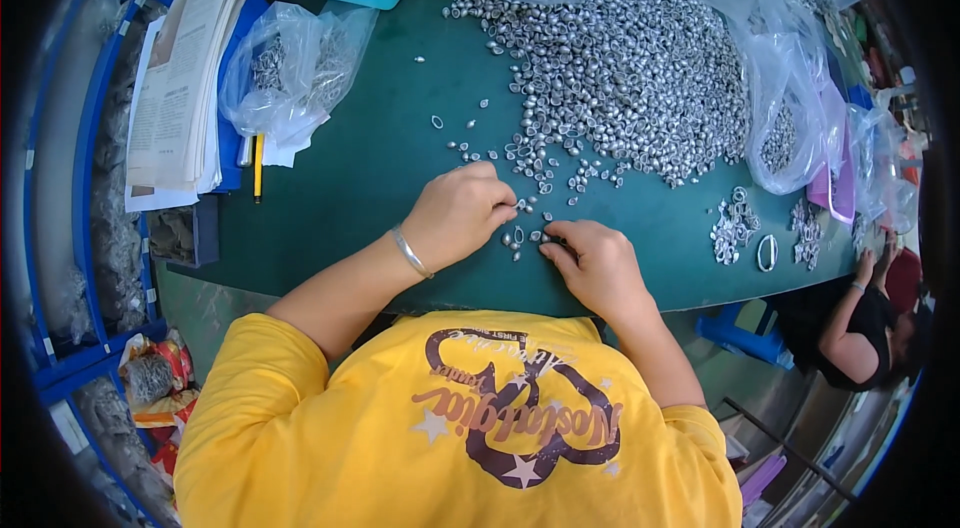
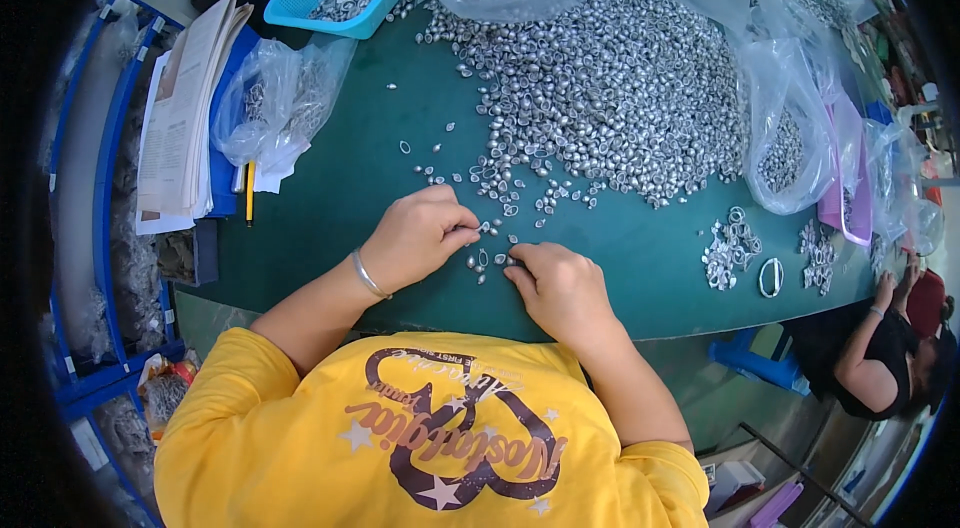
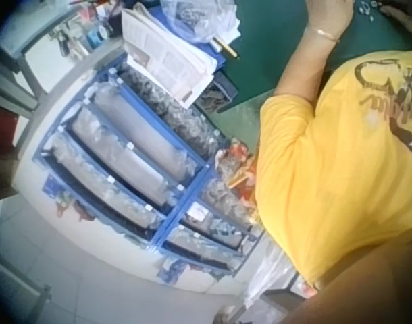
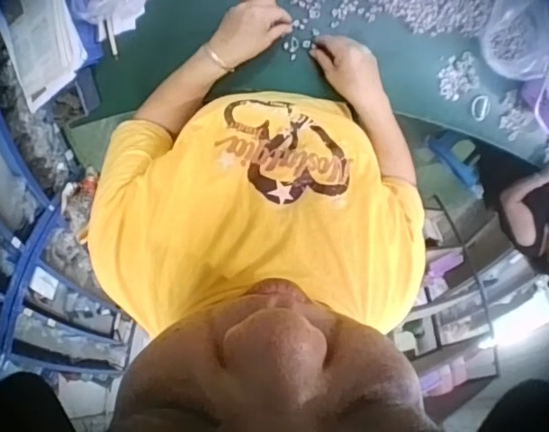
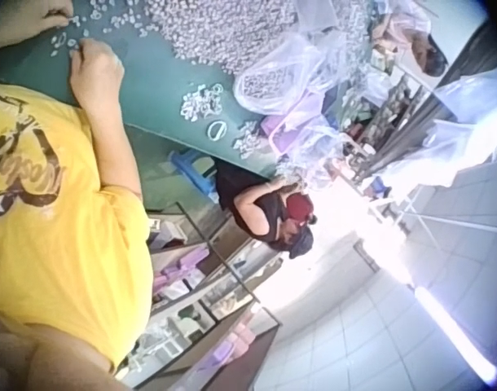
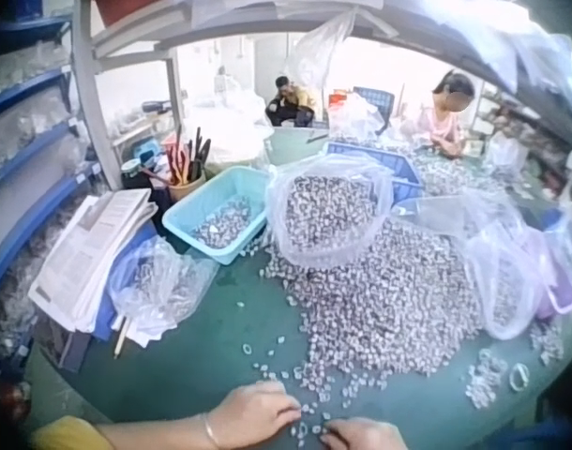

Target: The person sorts small metal components on a work surface by picking them up and placing them into different bags and containers.

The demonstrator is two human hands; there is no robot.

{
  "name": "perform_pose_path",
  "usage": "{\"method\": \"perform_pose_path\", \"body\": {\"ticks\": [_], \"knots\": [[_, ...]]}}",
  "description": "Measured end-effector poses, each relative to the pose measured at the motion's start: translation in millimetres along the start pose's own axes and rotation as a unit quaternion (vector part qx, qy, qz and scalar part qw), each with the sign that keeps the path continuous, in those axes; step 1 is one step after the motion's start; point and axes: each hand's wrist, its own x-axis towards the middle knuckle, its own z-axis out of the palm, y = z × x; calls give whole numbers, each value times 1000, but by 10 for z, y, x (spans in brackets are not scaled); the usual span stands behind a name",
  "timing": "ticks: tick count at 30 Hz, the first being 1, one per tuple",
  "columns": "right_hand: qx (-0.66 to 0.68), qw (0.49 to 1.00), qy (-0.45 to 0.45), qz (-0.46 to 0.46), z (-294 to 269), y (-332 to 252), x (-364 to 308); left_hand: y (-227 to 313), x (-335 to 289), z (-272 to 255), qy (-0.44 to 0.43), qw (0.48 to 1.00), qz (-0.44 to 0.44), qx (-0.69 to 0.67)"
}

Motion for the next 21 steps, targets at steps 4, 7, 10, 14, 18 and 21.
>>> {"method": "perform_pose_path", "body": {"ticks": [4,7,10,14,18,21], "knots": [[-46,999,-3,5,5,-28,-9,-6,6,8,15,1000,12,-4],[20,1000,10,0,44,24,-19,93,-12,-70,-18,971,-108,-214],[97,994,32,25,39,39,-19,57,-67,-154,-89,834,-233,-492],[93,992,83,26,-6,99,-7,20,-119,-171,-88,634,-295,-710],[22,998,60,-8,-20,86,0,54,-124,-201,-60,632,-328,-699],[-2,996,92,-19,22,107,-1,48,-140,-171,-68,631,-329,-700]]}}
